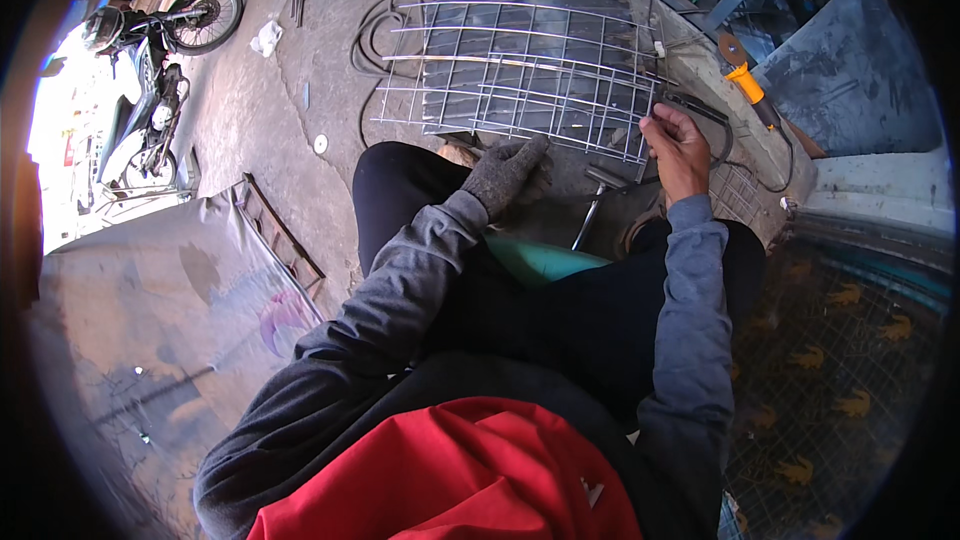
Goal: The person is manually assembling and adjusting a metal wire mesh or grating structure.
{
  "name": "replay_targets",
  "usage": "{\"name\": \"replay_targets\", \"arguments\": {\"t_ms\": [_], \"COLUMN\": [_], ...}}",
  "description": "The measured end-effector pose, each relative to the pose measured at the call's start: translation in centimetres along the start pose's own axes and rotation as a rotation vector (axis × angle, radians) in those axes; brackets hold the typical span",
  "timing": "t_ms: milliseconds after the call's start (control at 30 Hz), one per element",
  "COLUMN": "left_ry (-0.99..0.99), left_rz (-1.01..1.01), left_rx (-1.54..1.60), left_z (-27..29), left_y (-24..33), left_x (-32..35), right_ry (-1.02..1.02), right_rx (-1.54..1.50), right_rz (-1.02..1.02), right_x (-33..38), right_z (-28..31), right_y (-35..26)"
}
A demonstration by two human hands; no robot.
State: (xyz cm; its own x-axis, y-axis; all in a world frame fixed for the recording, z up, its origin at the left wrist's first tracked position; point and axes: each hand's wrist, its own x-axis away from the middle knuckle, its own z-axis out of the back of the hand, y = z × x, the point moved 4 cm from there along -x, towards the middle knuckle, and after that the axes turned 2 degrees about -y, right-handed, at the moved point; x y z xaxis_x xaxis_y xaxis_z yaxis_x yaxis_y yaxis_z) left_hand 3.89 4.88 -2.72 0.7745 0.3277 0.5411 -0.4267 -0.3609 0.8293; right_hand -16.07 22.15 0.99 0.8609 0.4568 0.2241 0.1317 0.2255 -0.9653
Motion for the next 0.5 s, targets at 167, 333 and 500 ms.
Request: {"name": "replay_targets", "arguments": {"t_ms": [167,333,500], "left_ry": [-0.025,-0.009,-0.015], "left_rz": [-0.059,-0.041,0.018], "left_rx": [0.003,-0.062,-0.05], "left_z": [0.4,0.2,0.1], "left_y": [0.0,0.1,0.2], "left_x": [-0.2,-0.1,0.0], "right_ry": [-0.034,-0.018,0.0], "right_rx": [-0.024,0.009,0.045], "right_rz": [-0.015,-0.008,0.037], "right_x": [0.1,-0.4,-0.4], "right_z": [-0.2,0.6,1.1], "right_y": [-0.1,0.5,0.3]}}
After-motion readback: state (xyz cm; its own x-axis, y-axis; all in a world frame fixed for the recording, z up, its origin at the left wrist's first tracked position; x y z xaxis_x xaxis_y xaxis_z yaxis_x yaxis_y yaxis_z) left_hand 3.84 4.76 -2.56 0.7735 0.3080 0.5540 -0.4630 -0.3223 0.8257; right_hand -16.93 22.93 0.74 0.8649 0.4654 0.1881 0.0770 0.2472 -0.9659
